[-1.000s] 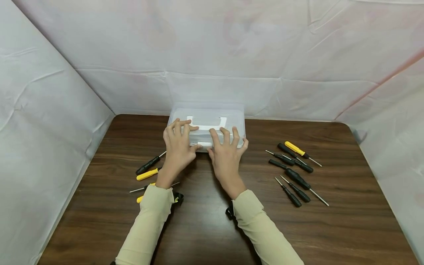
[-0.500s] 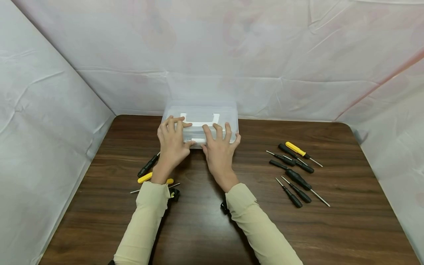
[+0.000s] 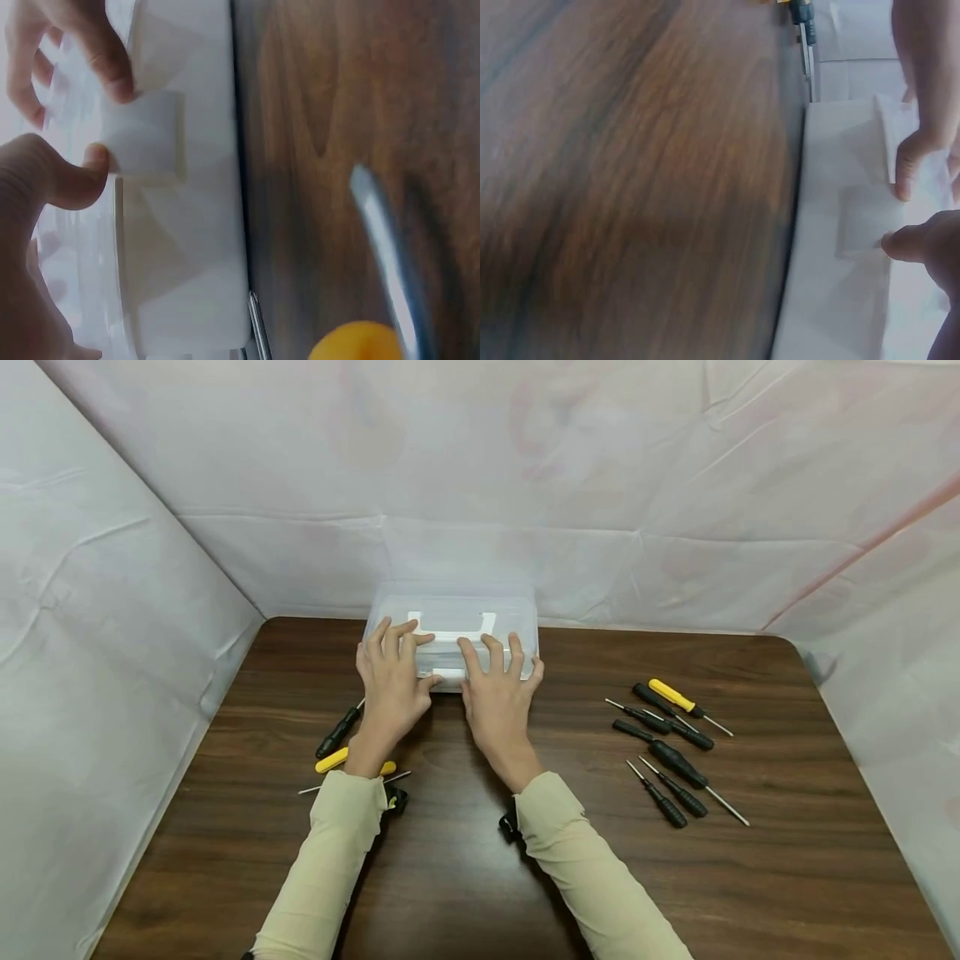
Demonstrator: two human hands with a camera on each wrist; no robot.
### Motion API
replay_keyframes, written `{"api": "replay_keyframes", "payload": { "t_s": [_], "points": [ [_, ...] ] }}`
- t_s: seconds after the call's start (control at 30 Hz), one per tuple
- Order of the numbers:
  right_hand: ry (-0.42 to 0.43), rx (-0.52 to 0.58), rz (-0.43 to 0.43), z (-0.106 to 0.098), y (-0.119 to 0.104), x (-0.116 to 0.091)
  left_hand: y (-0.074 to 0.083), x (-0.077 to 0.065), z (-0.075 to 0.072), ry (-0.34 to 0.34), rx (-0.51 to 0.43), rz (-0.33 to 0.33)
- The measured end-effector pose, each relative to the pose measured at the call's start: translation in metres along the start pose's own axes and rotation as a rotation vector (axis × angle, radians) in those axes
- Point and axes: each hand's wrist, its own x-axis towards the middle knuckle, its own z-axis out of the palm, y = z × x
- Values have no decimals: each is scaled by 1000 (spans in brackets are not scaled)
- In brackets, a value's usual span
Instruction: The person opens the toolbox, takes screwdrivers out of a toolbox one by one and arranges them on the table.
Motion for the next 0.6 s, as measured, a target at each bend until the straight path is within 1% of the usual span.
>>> {"api": "replay_keyframes", "payload": {
  "t_s": [0.2,0.27,0.33,0.47,0.6],
  "points": [
    [-69,68,-65,-12,16,-2,9,-2,-2,3,17,-6],
    [-63,97,-96,-15,22,-4,13,-4,-5,8,37,-3],
    [-39,133,-126,-18,27,-8,17,-7,-9,27,69,12],
    [47,215,-173,-29,35,-16,26,-16,-18,94,115,79],
    [92,279,-184,-40,38,-25,41,-24,-26,170,95,172]
  ]
}}
